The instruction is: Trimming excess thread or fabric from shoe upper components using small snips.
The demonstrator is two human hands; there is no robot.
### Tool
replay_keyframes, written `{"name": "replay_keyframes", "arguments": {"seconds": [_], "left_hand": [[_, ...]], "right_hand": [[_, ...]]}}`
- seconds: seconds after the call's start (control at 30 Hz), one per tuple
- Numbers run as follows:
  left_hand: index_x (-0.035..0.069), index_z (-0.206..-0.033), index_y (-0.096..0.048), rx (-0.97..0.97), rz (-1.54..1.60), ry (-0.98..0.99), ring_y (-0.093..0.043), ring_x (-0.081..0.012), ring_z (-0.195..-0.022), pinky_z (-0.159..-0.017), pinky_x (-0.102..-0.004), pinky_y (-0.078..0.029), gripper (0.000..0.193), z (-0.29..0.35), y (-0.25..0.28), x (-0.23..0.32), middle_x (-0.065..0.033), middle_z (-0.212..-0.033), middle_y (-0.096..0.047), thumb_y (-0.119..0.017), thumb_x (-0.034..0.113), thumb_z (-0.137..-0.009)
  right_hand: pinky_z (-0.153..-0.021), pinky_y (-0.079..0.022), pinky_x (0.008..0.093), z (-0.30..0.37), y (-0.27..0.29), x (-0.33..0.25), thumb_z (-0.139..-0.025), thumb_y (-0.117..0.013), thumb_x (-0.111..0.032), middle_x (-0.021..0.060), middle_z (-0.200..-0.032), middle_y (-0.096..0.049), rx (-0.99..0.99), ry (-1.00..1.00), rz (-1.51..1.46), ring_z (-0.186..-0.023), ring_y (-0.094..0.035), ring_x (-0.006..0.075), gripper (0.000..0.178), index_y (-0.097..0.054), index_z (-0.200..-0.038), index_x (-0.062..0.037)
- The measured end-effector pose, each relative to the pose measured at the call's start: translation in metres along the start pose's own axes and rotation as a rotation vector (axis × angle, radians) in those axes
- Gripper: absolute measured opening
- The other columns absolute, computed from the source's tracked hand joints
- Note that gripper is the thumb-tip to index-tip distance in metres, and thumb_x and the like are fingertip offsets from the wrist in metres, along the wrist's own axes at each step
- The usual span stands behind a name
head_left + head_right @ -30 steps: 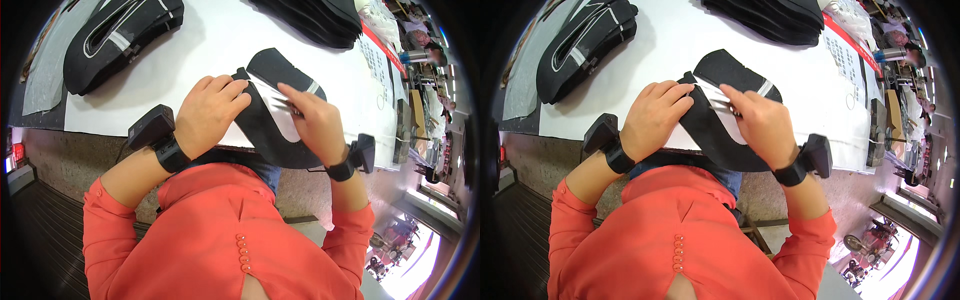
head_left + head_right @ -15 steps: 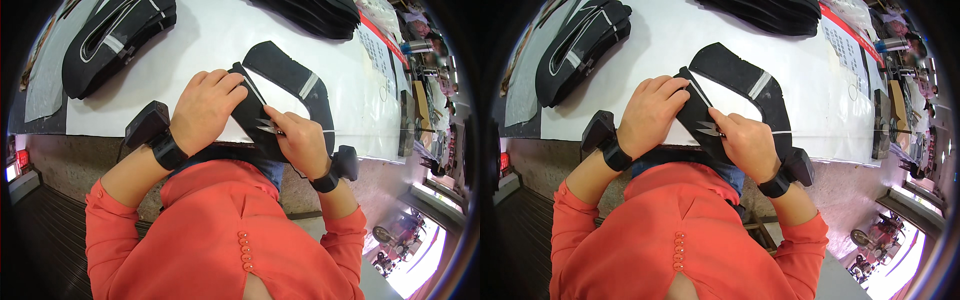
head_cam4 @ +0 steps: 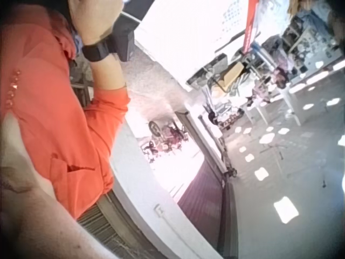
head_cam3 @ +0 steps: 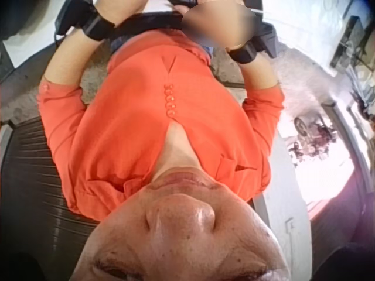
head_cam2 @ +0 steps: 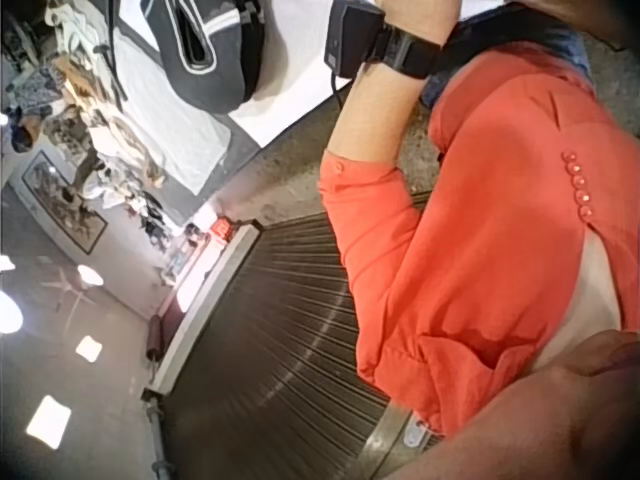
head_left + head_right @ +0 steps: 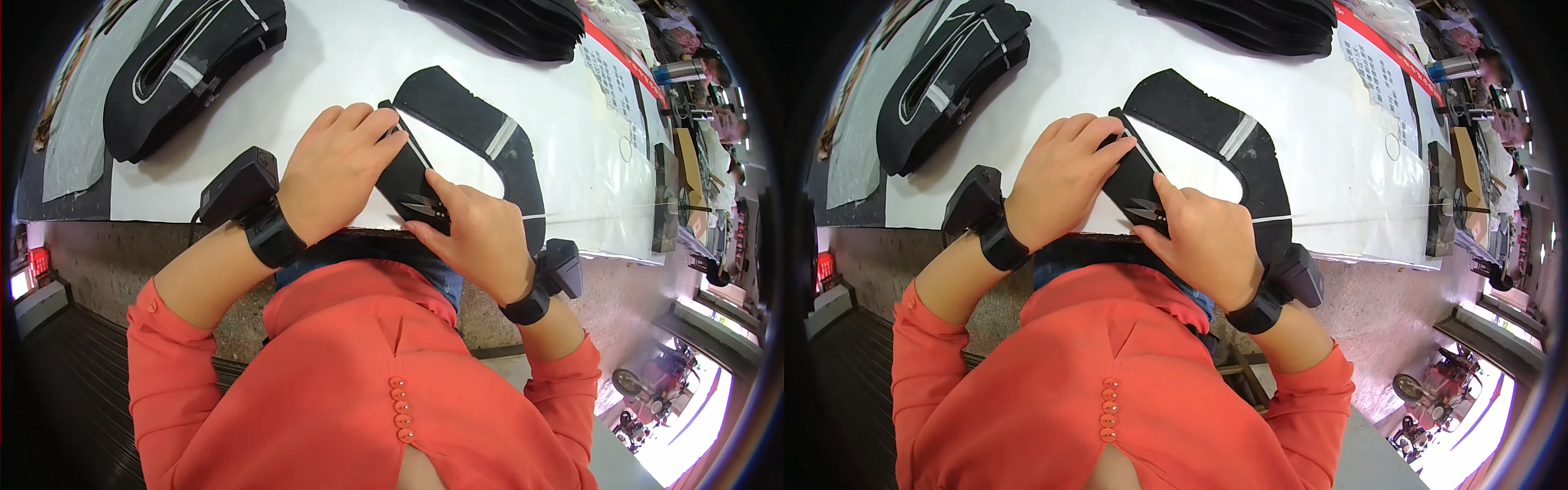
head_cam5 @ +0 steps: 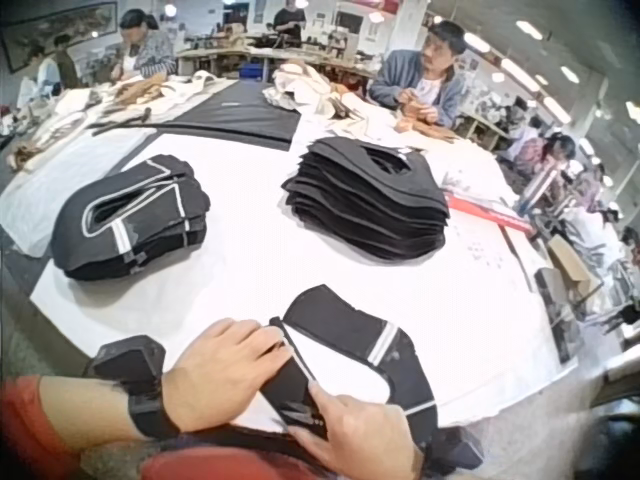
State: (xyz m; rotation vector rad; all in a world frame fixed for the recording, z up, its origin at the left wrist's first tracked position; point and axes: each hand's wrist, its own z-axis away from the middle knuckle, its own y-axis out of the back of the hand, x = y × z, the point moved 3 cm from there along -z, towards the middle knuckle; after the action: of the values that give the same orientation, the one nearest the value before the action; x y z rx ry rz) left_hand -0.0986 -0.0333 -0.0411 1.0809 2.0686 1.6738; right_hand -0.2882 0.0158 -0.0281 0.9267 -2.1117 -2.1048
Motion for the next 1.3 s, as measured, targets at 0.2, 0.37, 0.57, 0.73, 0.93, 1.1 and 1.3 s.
{"name": "replay_keyframes", "arguments": {"seconds": [0.2,0.37,0.57,0.73,0.93,1.1,1.3], "left_hand": [[0.004,-0.124,-0.066,0.014,0.004,-0.049,-0.053,-0.0318,-0.126,-0.109,-0.0455,-0.042,0.044,0.007,0.001,-0.003,-0.0072,-0.133,-0.061,-0.075,0.015,-0.083],[0.003,-0.130,-0.064,-0.044,0.022,0.036,-0.052,-0.0324,-0.129,-0.112,-0.0480,-0.040,0.055,0.028,0.005,0.012,-0.0078,-0.139,-0.059,-0.078,0.024,-0.081],[0.003,-0.131,-0.064,-0.026,0.054,0.182,-0.052,-0.0326,-0.128,-0.112,-0.0508,-0.040,0.058,0.053,0.005,0.033,-0.0093,-0.138,-0.059,-0.079,0.026,-0.080],[0.004,-0.128,-0.066,0.078,0.113,0.243,-0.052,-0.0338,-0.125,-0.107,-0.0503,-0.042,0.055,0.055,-0.001,0.042,-0.0101,-0.132,-0.060,-0.080,0.020,-0.078],[0.009,-0.123,-0.070,0.123,0.157,0.206,-0.052,-0.0319,-0.122,-0.104,-0.0484,-0.042,0.046,0.040,-0.013,0.055,-0.0091,-0.131,-0.058,-0.079,0.016,-0.078],[0.011,-0.122,-0.071,0.130,0.132,0.218,-0.052,-0.0324,-0.122,-0.104,-0.0488,-0.042,0.043,0.040,-0.013,0.055,-0.0095,-0.129,-0.059,-0.079,0.017,-0.081],[0.011,-0.122,-0.071,0.133,0.080,0.209,-0.053,-0.0326,-0.121,-0.104,-0.0497,-0.042,0.042,0.040,-0.014,0.057,-0.0097,-0.127,-0.061,-0.079,0.017,-0.081]], "right_hand": [[-0.064,-0.056,0.0377,0.001,0.006,-0.001,-0.077,-0.085,-0.028,0.0129,-0.092,-0.074,-0.058,-0.092,-0.008,-0.075,-0.072,0.0300,0.055,-0.069,-0.126,-0.0093],[-0.065,-0.054,0.0406,-0.006,0.023,0.023,-0.081,-0.080,-0.029,0.0101,-0.081,-0.071,-0.188,-0.050,0.011,-0.074,-0.070,0.0303,0.050,-0.068,-0.128,-0.0154],[-0.069,-0.053,0.0368,-0.011,0.024,0.036,-0.085,-0.078,-0.019,0.0151,-0.096,-0.074,-0.215,-0.045,-0.148,-0.074,-0.068,0.0304,0.043,-0.072,-0.127,-0.0136],[-0.066,-0.053,0.0399,-0.015,0.021,0.037,-0.086,-0.077,-0.025,0.0129,-0.082,-0.072,-0.131,-0.048,-0.161,-0.074,-0.069,0.0316,0.032,-0.074,-0.116,-0.0141],[-0.057,-0.048,0.0395,-0.018,0.018,0.051,-0.087,-0.078,-0.027,0.0172,-0.065,-0.065,-0.148,-0.284,-0.268,-0.059,-0.063,0.0339,0.027,-0.075,-0.096,-0.0016],[-0.056,-0.046,0.0379,-0.023,0.019,0.053,-0.087,-0.077,-0.025,0.0186,-0.065,-0.064,-0.179,-0.338,-0.360,-0.056,-0.061,0.0314,0.029,-0.074,-0.085,0.0037],[-0.057,-0.044,0.0325,-0.038,0.028,0.048,-0.089,-0.073,-0.024,0.0130,-0.063,-0.062,-0.179,-0.265,-0.455,-0.056,-0.057,0.0178,0.029,-0.073,-0.088,0.0049]]}}
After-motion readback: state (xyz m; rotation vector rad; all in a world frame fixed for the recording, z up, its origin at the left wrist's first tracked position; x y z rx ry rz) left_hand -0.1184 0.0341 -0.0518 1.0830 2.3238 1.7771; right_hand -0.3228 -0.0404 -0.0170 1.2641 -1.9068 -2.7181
